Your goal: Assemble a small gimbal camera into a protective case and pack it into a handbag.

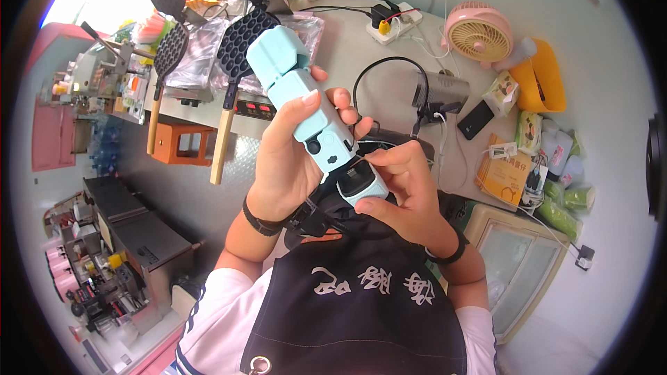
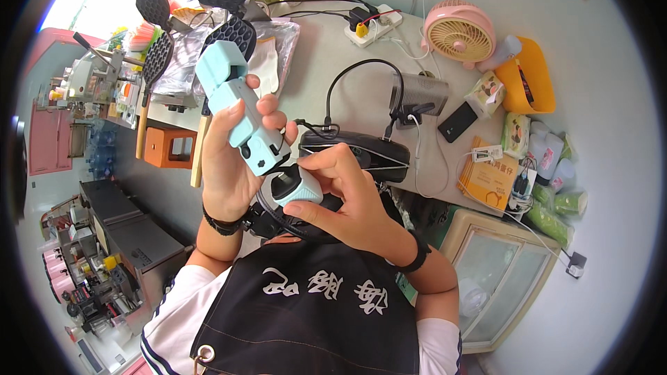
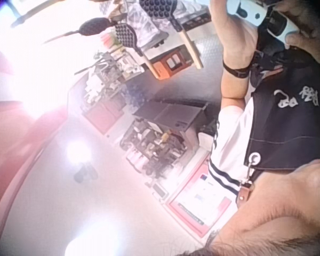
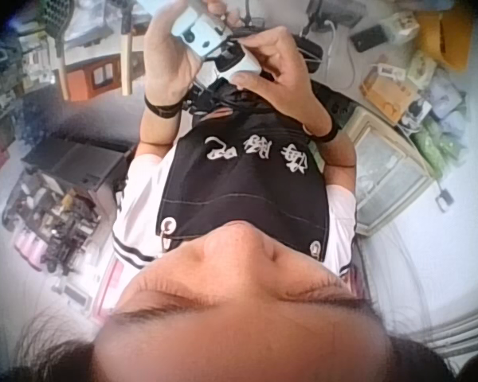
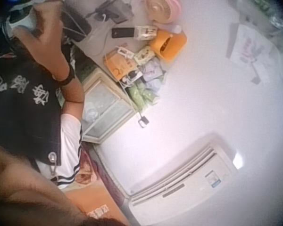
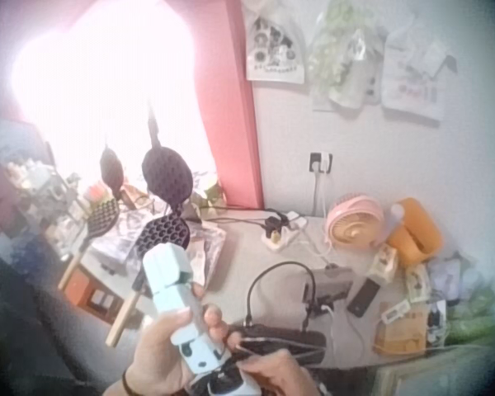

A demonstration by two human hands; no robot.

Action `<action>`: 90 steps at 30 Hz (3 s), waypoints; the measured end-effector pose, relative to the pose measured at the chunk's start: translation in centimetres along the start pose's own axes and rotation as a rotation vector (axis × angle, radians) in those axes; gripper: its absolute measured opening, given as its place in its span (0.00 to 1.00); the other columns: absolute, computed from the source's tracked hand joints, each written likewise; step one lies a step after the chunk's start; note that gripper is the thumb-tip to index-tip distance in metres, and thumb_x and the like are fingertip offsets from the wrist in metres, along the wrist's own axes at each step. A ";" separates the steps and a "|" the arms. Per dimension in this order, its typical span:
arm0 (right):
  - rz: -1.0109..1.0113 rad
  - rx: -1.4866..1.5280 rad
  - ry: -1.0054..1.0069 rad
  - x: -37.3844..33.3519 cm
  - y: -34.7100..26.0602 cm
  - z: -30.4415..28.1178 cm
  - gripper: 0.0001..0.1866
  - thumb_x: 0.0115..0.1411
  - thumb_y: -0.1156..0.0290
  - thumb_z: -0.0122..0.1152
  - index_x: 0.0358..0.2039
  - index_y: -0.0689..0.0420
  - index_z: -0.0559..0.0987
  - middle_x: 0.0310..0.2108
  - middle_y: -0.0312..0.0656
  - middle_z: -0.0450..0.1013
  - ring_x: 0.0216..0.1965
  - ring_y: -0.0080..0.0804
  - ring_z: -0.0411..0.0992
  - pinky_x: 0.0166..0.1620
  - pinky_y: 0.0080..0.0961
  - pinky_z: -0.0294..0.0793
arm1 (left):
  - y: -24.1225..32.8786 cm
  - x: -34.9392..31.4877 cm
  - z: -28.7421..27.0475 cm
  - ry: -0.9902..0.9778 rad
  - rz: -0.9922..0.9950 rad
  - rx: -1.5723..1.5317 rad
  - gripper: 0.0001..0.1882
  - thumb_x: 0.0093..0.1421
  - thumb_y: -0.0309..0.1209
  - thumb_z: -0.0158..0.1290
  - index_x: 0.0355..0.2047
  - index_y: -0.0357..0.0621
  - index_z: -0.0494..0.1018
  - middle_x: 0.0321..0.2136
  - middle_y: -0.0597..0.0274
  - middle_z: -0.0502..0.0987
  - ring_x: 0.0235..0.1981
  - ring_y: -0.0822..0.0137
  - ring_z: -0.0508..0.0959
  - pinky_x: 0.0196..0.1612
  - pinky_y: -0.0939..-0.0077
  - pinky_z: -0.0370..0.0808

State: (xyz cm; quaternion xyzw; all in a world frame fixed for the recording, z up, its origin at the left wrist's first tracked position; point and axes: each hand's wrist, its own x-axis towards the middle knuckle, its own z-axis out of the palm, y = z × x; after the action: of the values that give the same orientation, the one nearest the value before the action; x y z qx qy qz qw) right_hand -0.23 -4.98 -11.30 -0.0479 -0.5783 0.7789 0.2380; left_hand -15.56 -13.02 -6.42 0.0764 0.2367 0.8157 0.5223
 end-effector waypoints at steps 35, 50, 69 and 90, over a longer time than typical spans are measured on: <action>0.143 0.050 0.104 1.1 0.3 0.4 0.18 0.59 0.72 0.62 0.43 0.62 0.63 0.34 0.42 0.72 0.29 0.16 0.69 0.28 0.16 0.72 | -1.1 0.3 0.2 0.113 0.239 0.341 0.17 0.61 0.27 0.49 0.48 0.43 0.57 0.29 0.62 0.68 0.33 0.68 0.72 0.49 0.60 0.73; 0.139 0.216 -0.197 1.2 1.1 -1.0 0.27 0.54 0.75 0.66 0.48 0.60 0.59 0.45 0.41 0.64 0.50 0.24 0.64 0.47 0.24 0.69 | -0.9 0.5 0.1 0.121 0.136 0.192 0.15 0.63 0.30 0.48 0.48 0.46 0.59 0.31 0.63 0.68 0.34 0.70 0.71 0.52 0.60 0.72; 0.273 0.493 -0.163 1.3 0.8 -1.1 0.19 0.65 0.66 0.44 0.52 0.61 0.58 0.40 0.43 0.65 0.37 0.24 0.69 0.42 0.24 0.69 | -0.1 0.5 -0.4 0.083 0.195 0.130 0.13 0.63 0.32 0.48 0.46 0.48 0.61 0.31 0.64 0.68 0.35 0.69 0.72 0.55 0.58 0.70; 0.182 0.193 -0.155 0.5 -1.2 0.2 0.27 0.58 0.76 0.54 0.53 0.56 0.51 0.46 0.48 0.63 0.42 0.20 0.64 0.44 0.21 0.68 | -0.7 -0.5 0.7 0.045 0.142 0.068 0.13 0.64 0.33 0.47 0.48 0.50 0.60 0.31 0.65 0.67 0.34 0.71 0.71 0.54 0.59 0.72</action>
State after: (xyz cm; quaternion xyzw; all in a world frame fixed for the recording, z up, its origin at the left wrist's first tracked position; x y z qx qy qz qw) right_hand -0.37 -4.67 -9.98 -0.0168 -0.5106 0.8506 0.1248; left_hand -14.49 -13.03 -6.06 0.0926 0.2701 0.8436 0.4548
